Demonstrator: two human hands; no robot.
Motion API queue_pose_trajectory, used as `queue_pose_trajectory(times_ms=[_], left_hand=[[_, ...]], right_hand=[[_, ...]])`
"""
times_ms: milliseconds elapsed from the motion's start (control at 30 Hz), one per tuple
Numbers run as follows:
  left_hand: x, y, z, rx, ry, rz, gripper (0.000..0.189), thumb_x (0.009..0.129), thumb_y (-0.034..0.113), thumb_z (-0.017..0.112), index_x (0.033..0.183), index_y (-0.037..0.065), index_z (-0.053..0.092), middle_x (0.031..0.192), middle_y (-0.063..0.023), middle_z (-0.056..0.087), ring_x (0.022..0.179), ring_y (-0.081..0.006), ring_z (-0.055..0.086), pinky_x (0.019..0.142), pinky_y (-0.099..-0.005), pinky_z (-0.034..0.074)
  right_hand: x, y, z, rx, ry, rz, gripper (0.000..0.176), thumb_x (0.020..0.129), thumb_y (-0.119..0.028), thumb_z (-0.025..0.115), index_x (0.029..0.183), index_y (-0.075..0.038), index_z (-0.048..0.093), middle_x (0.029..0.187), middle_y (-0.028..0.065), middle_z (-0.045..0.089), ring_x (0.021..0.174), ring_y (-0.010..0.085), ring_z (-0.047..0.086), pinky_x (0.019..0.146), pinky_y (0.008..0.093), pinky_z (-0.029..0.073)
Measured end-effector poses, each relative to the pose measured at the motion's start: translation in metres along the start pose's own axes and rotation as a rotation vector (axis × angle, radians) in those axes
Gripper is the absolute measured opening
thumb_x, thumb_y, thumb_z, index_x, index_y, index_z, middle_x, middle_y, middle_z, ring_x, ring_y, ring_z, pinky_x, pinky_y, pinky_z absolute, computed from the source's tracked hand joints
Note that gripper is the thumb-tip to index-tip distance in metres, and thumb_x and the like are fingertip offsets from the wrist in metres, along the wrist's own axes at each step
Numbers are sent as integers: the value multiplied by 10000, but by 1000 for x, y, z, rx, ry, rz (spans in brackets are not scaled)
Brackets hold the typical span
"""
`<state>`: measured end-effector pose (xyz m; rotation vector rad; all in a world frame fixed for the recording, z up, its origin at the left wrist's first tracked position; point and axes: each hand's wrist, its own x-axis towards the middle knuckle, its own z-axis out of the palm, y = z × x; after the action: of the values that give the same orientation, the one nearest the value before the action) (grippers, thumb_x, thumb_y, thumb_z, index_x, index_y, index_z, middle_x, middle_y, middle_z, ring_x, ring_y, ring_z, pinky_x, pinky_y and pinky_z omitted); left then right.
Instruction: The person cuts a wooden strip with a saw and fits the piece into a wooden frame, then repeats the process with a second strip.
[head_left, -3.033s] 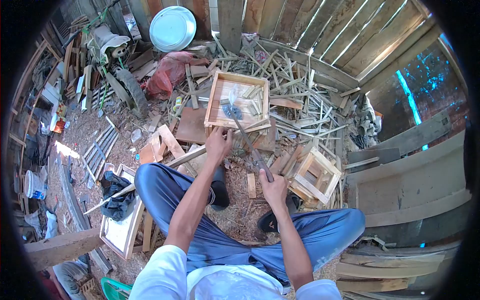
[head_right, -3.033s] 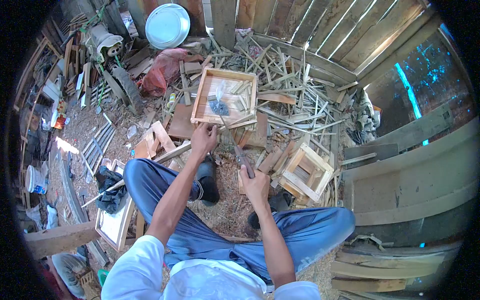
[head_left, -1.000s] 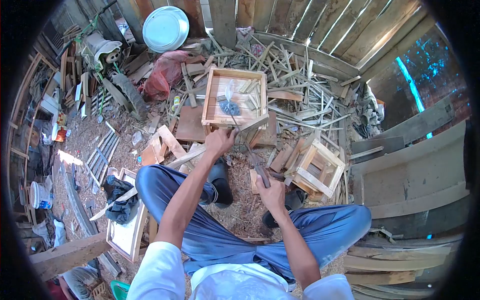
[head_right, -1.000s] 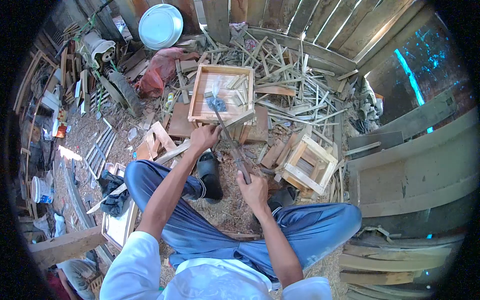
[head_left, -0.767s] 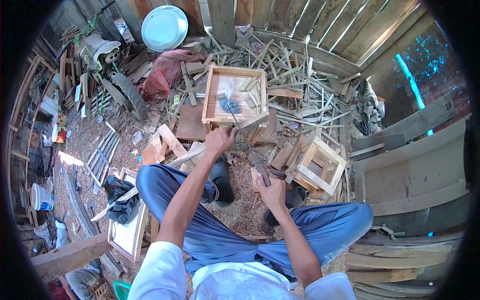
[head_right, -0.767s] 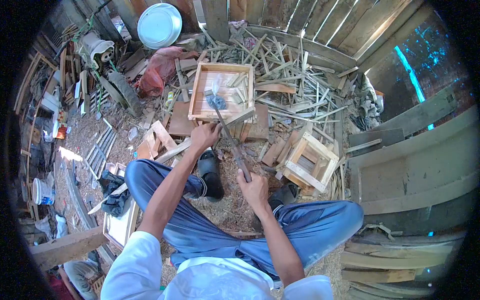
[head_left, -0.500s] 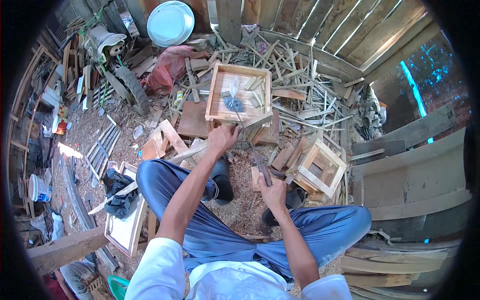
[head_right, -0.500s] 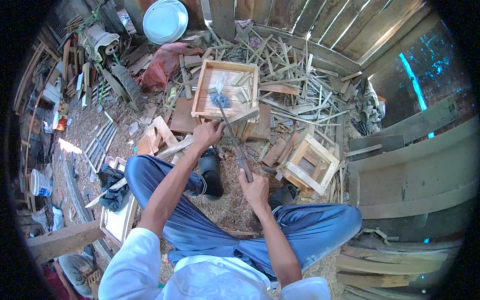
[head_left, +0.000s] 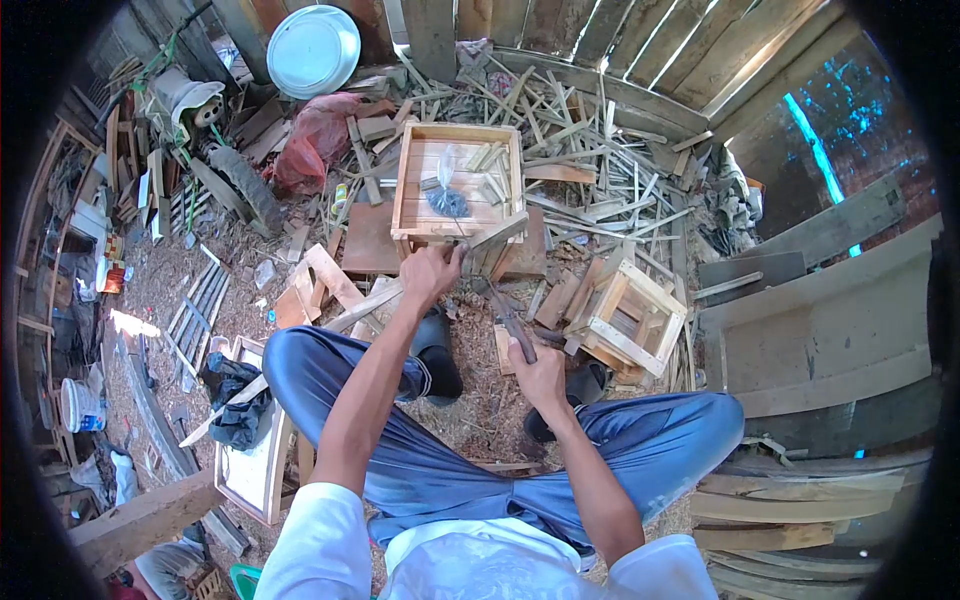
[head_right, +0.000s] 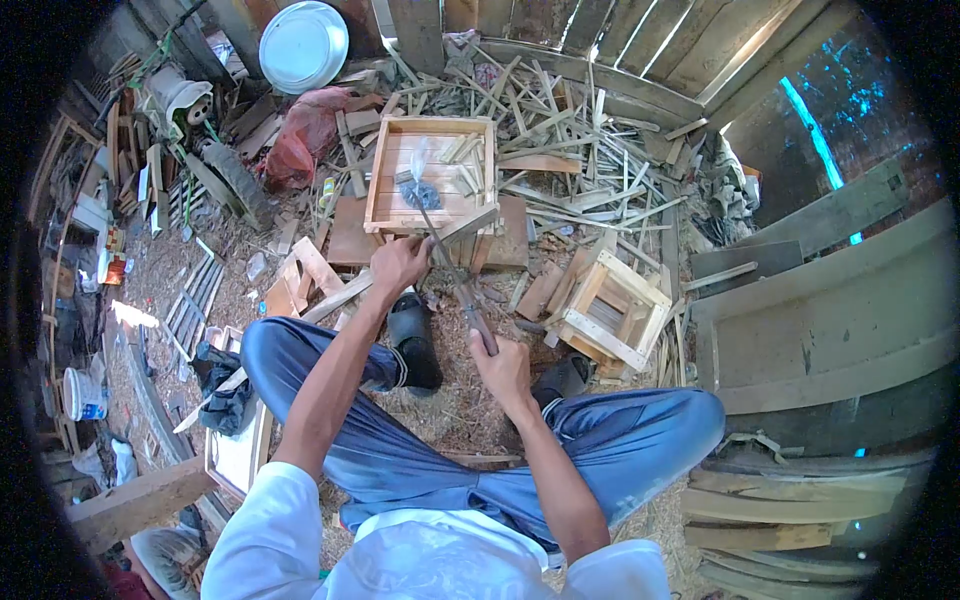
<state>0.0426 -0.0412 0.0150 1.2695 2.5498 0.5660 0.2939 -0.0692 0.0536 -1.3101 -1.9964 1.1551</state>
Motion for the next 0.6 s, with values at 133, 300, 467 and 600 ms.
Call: queue_pose_trajectory(times_ms=[133, 300, 467, 600], left_hand=[[1, -1, 0, -2, 5, 19, 453, 903, 522, 506, 911, 135, 744, 739, -175, 682, 742, -387, 671, 678, -486, 525], [2, -1, 1, 12, -11, 3, 451, 900, 524, 510, 940, 141, 745, 736, -165, 684, 744, -380, 673, 676, -475, 526], [-1, -1, 0, -17, 51, 52, 480, 894, 538, 520, 850, 114, 741, 685, -202, 659, 680, -375, 667, 629, -477, 523], [-4, 2, -2, -9, 94, 61, 473, 897, 530, 522, 843, 113, 739, 671, -200, 655, 661, -379, 663, 608, -479, 519]], right_hand=[[0, 2, 1, 1, 24, -51, 404, 889, -290, 636, 664, 42, 584, 466, 121, 369, 432, 139, 348, 440, 374, 344], [-1, 1, -1, 0, 73, -78, 416, 884, -295, 642, 649, 41, 571, 463, 117, 367, 431, 131, 353, 435, 372, 340], [-1, 0, -3, -27, 43, -50, 434, 879, -314, 648, 630, 36, 589, 446, 108, 369, 425, 121, 363, 434, 368, 342], [2, -3, -5, 0, 27, -12, 438, 880, -316, 649, 626, 36, 591, 438, 97, 378, 424, 116, 366, 432, 364, 342]])
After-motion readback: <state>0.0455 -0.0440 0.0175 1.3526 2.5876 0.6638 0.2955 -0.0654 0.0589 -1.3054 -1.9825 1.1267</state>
